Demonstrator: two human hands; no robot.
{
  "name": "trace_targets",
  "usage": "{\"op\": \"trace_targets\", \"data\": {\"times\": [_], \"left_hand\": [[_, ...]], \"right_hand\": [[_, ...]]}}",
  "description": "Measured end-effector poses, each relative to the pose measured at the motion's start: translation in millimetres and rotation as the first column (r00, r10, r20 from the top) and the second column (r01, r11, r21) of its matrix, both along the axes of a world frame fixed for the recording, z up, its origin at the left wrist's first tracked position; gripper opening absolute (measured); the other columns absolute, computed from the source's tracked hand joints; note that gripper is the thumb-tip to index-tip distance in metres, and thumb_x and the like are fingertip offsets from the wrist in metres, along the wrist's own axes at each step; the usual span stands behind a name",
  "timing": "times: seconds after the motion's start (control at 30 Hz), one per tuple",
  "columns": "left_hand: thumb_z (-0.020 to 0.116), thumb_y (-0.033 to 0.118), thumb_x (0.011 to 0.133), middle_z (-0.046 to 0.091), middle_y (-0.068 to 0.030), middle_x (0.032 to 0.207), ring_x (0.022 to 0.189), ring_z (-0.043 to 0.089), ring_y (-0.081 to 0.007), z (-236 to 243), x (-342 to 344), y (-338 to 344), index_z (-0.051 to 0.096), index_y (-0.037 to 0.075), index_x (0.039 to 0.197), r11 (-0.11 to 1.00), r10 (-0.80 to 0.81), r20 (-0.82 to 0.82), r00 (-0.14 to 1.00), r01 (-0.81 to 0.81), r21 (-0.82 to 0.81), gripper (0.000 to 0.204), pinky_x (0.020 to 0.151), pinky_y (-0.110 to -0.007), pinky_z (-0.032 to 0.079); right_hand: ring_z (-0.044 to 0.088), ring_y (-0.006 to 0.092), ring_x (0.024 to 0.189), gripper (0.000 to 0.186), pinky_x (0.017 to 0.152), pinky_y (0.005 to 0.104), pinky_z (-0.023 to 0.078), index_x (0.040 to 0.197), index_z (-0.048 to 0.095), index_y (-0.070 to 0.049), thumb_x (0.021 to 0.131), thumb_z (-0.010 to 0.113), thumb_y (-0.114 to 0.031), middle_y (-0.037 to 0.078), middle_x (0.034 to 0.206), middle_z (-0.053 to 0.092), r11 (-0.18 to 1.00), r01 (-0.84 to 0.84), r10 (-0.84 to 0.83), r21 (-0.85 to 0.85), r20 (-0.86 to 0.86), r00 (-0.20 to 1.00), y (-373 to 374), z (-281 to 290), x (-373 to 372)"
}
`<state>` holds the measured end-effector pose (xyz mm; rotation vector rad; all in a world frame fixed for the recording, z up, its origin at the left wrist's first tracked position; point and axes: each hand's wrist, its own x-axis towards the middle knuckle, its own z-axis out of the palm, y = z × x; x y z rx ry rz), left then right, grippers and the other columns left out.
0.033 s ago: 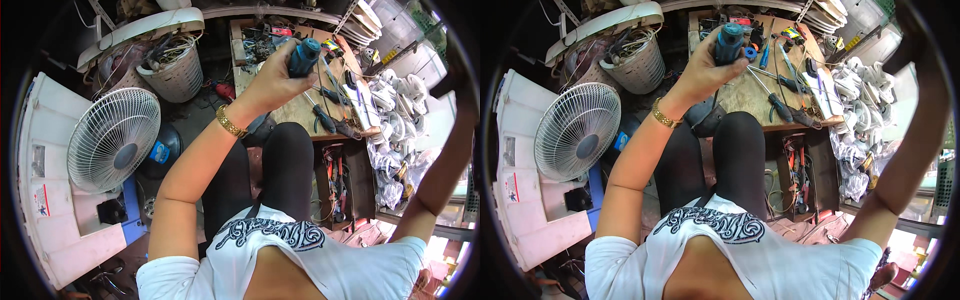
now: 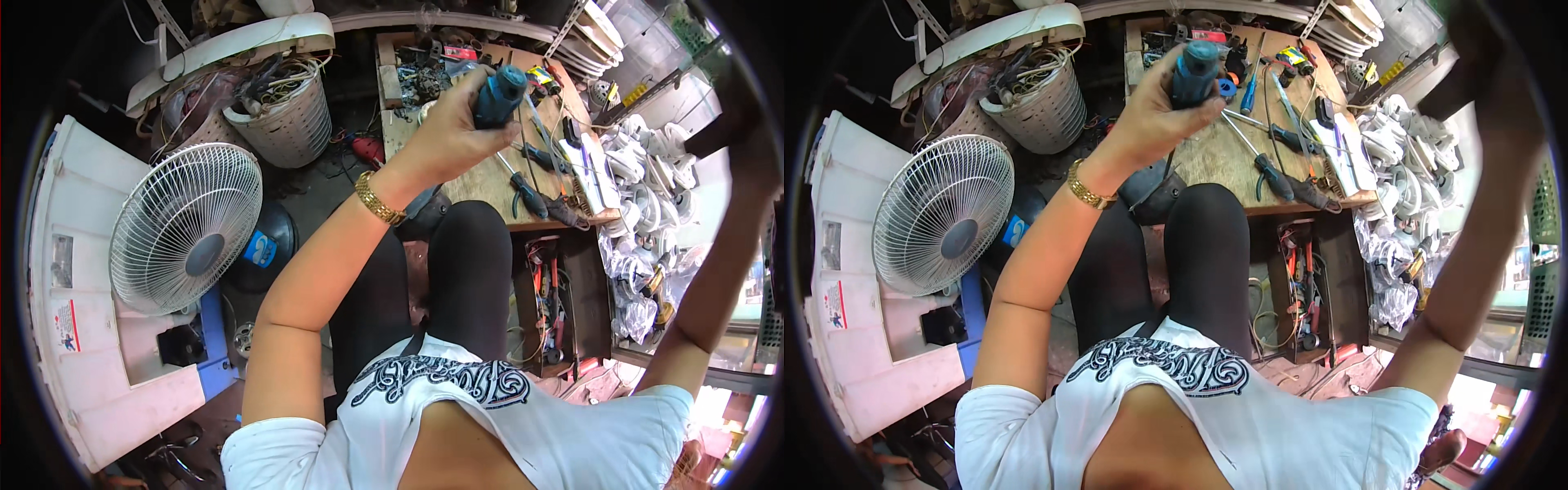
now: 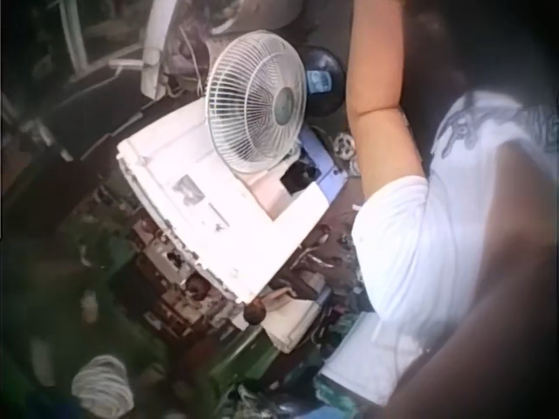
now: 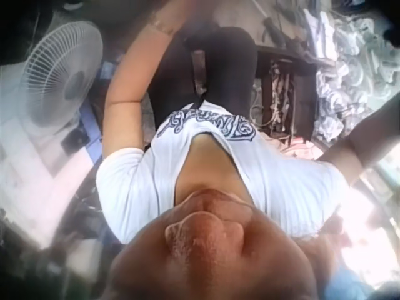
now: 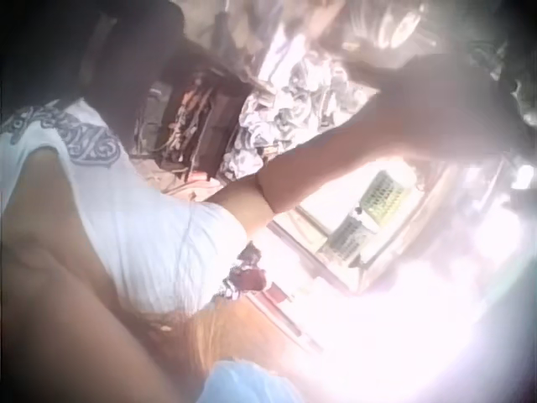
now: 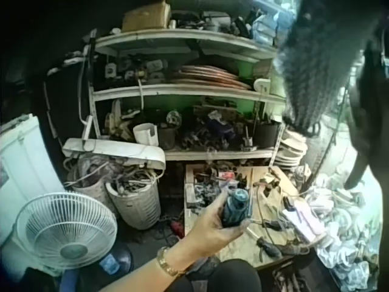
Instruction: The person disassembles an electric fan motor by hand and using a screwdriver and hammer, tapping the casing to loosen parts and removing the internal components.
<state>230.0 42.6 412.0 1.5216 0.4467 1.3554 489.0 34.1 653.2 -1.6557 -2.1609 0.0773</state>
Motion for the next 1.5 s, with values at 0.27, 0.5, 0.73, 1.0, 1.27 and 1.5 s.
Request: {"op": "trace_targets", "data": {"times": [0.27, 0.5, 0.73, 1.0, 1.27, 1.5], "left_hand": [[0.078, 0.01, 0.092, 0.061, 0.0035, 0.096, 0.085, 0.057, -0.0044, -1.6, 0.9, -0.9, 0.054, 0.007, 0.127, 0.999, 0.037, -0.074, 0.997, -0.036, 0.008, 0.042, 0.077, -0.024, 0.05], [0.079, 0.01, 0.091, 0.059, 0.004, 0.096, 0.079, 0.054, -0.0023, -3.5, -12.2, -0.5, 0.053, 0.006, 0.13, 0.995, 0.081, -0.111, 0.991, -0.086, -0.043, 0.046, 0.07, -0.02, 0.047], [0.078, 0.011, 0.092, 0.057, 0.0054, 0.092, 0.071, 0.049, -0.0021, -9.3, 4.9, 6.3, 0.053, 0.007, 0.128, 0.997, 0.069, -0.078, 0.995, -0.067, 0.031, 0.044, 0.06, -0.02, 0.042], [0.077, 0.011, 0.093, 0.056, 0.0051, 0.09, 0.071, 0.05, -0.0024, -0.6, 12.8, 6.1, 0.053, 0.009, 0.13, 1.0, 0.028, -0.055, 0.998, -0.027, 0.014, 0.045, 0.06, -0.021, 0.043], [0.078, 0.011, 0.092, 0.06, 0.0044, 0.099, 0.089, 0.055, -0.0035, -6.1, 12.9, 6.6, 0.054, 0.007, 0.13, 0.997, 0.077, -0.152, 0.985, -0.075, 0.014, 0.045, 0.08, -0.023, 0.049], [0.078, 0.011, 0.093, 0.063, 0.0028, 0.101, 0.09, 0.055, -0.0044, -13.3, 10.7, 11.3, 0.054, 0.007, 0.132, 0.998, 0.067, -0.145, 0.987, -0.066, 0.012, 0.045, 0.079, -0.024, 0.049]], "right_hand": [[0.058, 0.0157, 0.081, 0.029, 0.073, 0.032, 0.045, 0.115, 0.062, -0.002, 0.107, 0.053, -0.028, 0.006, 0.089, 0.062, 1.0, -0.009, 0.009, 0.014, -0.025, 1.0, -4.3, 0.7, 3.1], [0.058, 0.0149, 0.079, 0.03, 0.071, 0.0319, 0.046, 0.116, 0.062, -0.001, 0.107, 0.053, -0.029, 0.005, 0.089, 0.063, 0.982, -0.188, 0.185, -0.019, -0.108, 0.977, -15.0, -63.2, -29.3], [0.058, 0.0141, 0.077, 0.032, 0.069, 0.0318, 0.046, 0.117, 0.063, -0.001, 0.107, 0.053, -0.03, 0.004, 0.089, 0.064, 0.987, -0.159, 0.162, 0.032, -0.112, 0.98, -17.0, -57.1, -19.5], [0.058, 0.0131, 0.075, 0.034, 0.067, 0.0317, 0.047, 0.119, 0.064, 0.0, 0.108, 0.053, -0.03, 0.003, 0.088, 0.064, 0.993, -0.03, 0.04, 0.115, -0.084, 0.996, -11.9, 4.9, 16.0], [0.058, 0.0122, 0.073, 0.035, 0.065, 0.0315, 0.047, 0.12, 0.064, 0.0, 0.108, 0.052, -0.031, 0.002, 0.088, 0.065, 0.995, -0.004, 0.011, 0.103, -0.064, 0.998, -13.7, 13.0, 16.8], [0.058, 0.0114, 0.071, 0.037, 0.064, 0.0314, 0.047, 0.121, 0.065, 0.001, 0.108, 0.052, -0.031, 0.001, 0.088, 0.066, 0.981, -0.19, 0.195, 0.05, -0.114, 0.974, -18.1, -80.8, -16.0]]}}
